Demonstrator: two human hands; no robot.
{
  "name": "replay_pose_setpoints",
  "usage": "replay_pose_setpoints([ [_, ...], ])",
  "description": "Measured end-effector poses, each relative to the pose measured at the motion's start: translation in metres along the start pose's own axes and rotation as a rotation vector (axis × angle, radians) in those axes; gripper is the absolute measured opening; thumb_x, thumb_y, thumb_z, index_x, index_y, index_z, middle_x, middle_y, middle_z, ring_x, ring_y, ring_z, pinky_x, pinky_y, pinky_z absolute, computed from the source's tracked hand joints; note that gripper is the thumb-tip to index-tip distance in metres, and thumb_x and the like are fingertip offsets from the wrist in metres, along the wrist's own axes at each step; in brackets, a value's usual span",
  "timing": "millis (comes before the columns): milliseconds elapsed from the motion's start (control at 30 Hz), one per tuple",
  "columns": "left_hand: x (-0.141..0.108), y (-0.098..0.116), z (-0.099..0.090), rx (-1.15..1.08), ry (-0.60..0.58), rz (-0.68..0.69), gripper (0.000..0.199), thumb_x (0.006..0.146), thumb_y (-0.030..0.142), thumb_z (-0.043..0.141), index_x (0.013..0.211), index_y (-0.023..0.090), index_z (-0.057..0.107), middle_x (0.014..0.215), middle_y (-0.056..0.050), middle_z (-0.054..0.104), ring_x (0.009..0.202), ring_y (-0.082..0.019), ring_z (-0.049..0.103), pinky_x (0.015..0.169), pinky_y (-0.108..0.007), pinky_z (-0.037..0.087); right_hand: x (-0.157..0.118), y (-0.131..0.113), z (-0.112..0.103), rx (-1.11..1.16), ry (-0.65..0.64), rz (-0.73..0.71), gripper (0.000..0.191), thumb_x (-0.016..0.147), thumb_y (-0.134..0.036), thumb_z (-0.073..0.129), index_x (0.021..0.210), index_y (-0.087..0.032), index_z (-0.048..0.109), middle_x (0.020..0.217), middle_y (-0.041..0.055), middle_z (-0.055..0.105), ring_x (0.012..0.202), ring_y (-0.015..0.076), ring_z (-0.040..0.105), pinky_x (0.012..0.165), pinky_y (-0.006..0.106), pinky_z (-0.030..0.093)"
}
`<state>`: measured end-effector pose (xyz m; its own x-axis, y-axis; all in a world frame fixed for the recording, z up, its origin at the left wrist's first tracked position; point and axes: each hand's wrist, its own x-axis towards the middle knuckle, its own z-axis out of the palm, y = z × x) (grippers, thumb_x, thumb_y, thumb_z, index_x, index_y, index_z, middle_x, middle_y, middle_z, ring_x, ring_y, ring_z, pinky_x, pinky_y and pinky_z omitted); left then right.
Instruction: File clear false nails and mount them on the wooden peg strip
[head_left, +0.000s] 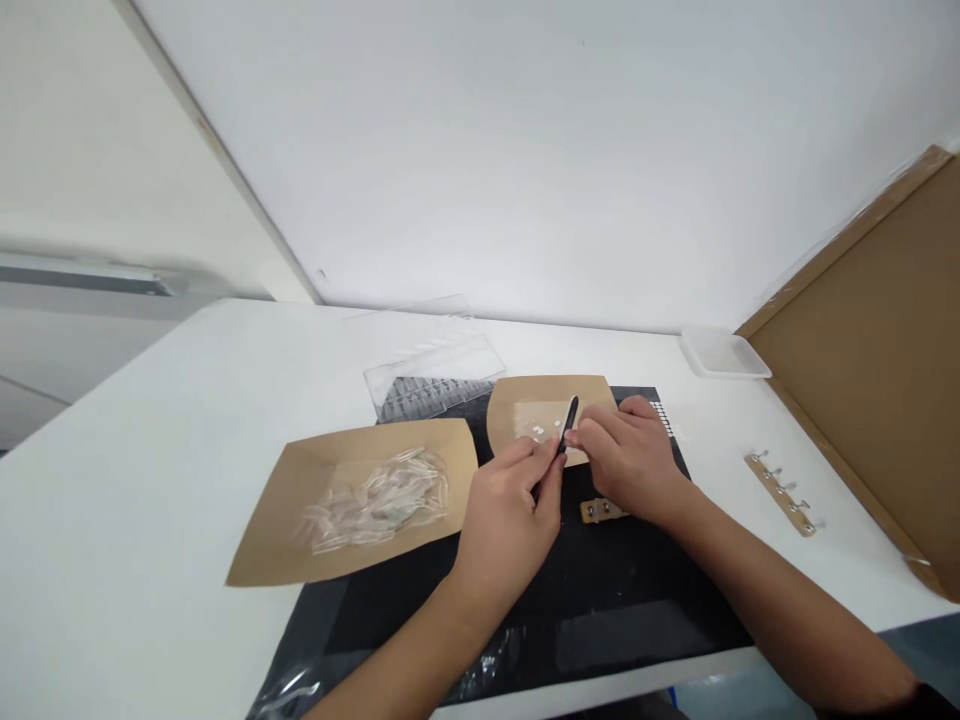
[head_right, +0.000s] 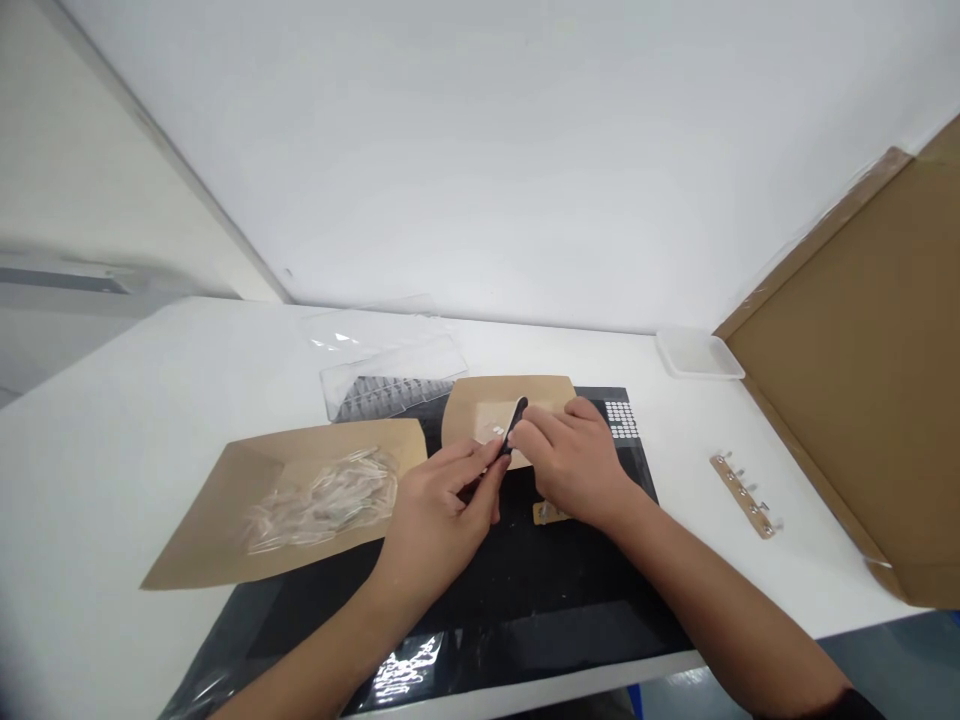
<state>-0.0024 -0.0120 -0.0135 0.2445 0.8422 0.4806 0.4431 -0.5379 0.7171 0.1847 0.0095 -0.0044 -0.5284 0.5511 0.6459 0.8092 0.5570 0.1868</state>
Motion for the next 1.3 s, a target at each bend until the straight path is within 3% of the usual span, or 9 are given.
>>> replay_pose_setpoints([
  [100, 0.000, -0.001, 0.000, 0.013, 0.006, -0.001, 0.027, 0.104, 0.021, 0.056, 0.099, 0.017, 0.082, 0.070, -0.004, 0.068, 0.064, -0.016, 0.064, 0.057, -0.026, 0.047, 0.000, 0.000, 0.001, -0.014, 0.049, 0.036, 0.020, 0.101, -0.009, 0.051, 0.087, -0.023, 0.054, 0.077, -0.0023, 0.067, 0.058, 0.0140, 0.046, 0.072, 0.037, 0.029],
  [233, 0.001, -0.003, 0.000, 0.032, 0.002, 0.003, 0.026, 0.103, 0.018, 0.056, 0.097, 0.017, 0.082, 0.069, -0.003, 0.067, 0.063, -0.016, 0.064, 0.057, -0.026, 0.046, 0.000, -0.001, 0.003, -0.016, -0.024, -0.026, 0.022, 0.100, -0.009, 0.051, 0.083, -0.023, 0.054, 0.072, -0.0021, 0.063, 0.060, 0.0153, 0.046, 0.072, 0.037, 0.030],
  [367, 0.001, -0.003, -0.001, 0.034, 0.000, -0.007, 0.026, 0.103, 0.019, 0.056, 0.104, 0.015, 0.082, 0.070, -0.004, 0.068, 0.063, -0.016, 0.064, 0.059, -0.027, 0.047, -0.001, -0.001, 0.005, -0.039, 0.052, 0.022, 0.020, 0.099, -0.007, 0.052, 0.086, -0.023, 0.054, 0.075, -0.0022, 0.065, 0.059, 0.0142, 0.045, 0.073, 0.037, 0.030],
  [500, 0.000, -0.001, -0.002, 0.028, 0.001, 0.008, 0.026, 0.103, 0.018, 0.057, 0.100, 0.017, 0.083, 0.067, -0.002, 0.067, 0.060, -0.016, 0.063, 0.058, -0.027, 0.047, 0.000, 0.000, 0.004, -0.039, -0.007, -0.022, 0.021, 0.098, -0.007, 0.052, 0.084, -0.023, 0.055, 0.072, -0.0025, 0.062, 0.059, 0.0147, 0.044, 0.072, 0.037, 0.028],
  [633, 0.000, 0.002, -0.002, -0.005, 0.019, -0.014, 0.025, 0.103, 0.021, 0.058, 0.098, 0.019, 0.082, 0.069, -0.003, 0.069, 0.061, -0.016, 0.064, 0.058, -0.026, 0.048, 0.002, 0.001, 0.000, -0.046, 0.063, 0.049, 0.020, 0.098, -0.007, 0.052, 0.087, -0.023, 0.056, 0.074, -0.0026, 0.064, 0.057, 0.0140, 0.044, 0.074, 0.037, 0.030],
  [767, -0.001, 0.002, -0.003, 0.008, 0.002, -0.003, 0.029, 0.102, 0.020, 0.058, 0.085, 0.019, 0.081, 0.069, -0.003, 0.068, 0.063, -0.016, 0.065, 0.056, -0.026, 0.047, 0.002, 0.003, -0.002, -0.001, -0.009, -0.018, 0.022, 0.097, -0.005, 0.050, 0.085, -0.023, 0.056, 0.072, -0.0028, 0.061, 0.057, 0.0151, 0.044, 0.073, 0.037, 0.030],
  [933, -0.001, 0.002, -0.004, -0.002, 0.019, -0.017, 0.025, 0.103, 0.021, 0.057, 0.095, 0.018, 0.081, 0.070, -0.003, 0.068, 0.065, -0.016, 0.065, 0.057, -0.026, 0.047, 0.003, 0.001, 0.001, 0.020, 0.076, 0.044, 0.021, 0.102, -0.010, 0.052, 0.086, -0.023, 0.056, 0.075, -0.0031, 0.067, 0.056, 0.0130, 0.044, 0.073, 0.036, 0.029],
  [1067, 0.000, 0.001, -0.005, 0.017, 0.009, -0.006, 0.030, 0.103, 0.020, 0.058, 0.083, 0.019, 0.080, 0.067, -0.003, 0.067, 0.064, -0.016, 0.065, 0.056, -0.026, 0.047, 0.002, -0.002, 0.003, 0.041, 0.024, -0.024, 0.023, 0.101, -0.009, 0.052, 0.082, -0.023, 0.054, 0.070, -0.0026, 0.062, 0.057, 0.0146, 0.044, 0.072, 0.036, 0.030],
  [1300, 0.000, 0.004, -0.003, -0.007, 0.060, -0.008, 0.023, 0.104, 0.022, 0.058, 0.111, 0.016, 0.079, 0.082, -0.004, 0.075, 0.064, -0.015, 0.068, 0.058, -0.025, 0.052, -0.005, 0.005, -0.007, 0.394, 0.139, 0.162, 0.013, 0.103, -0.014, 0.061, 0.095, -0.024, 0.058, 0.077, -0.0043, 0.074, 0.066, 0.0126, 0.067, 0.073, 0.036, 0.035],
])
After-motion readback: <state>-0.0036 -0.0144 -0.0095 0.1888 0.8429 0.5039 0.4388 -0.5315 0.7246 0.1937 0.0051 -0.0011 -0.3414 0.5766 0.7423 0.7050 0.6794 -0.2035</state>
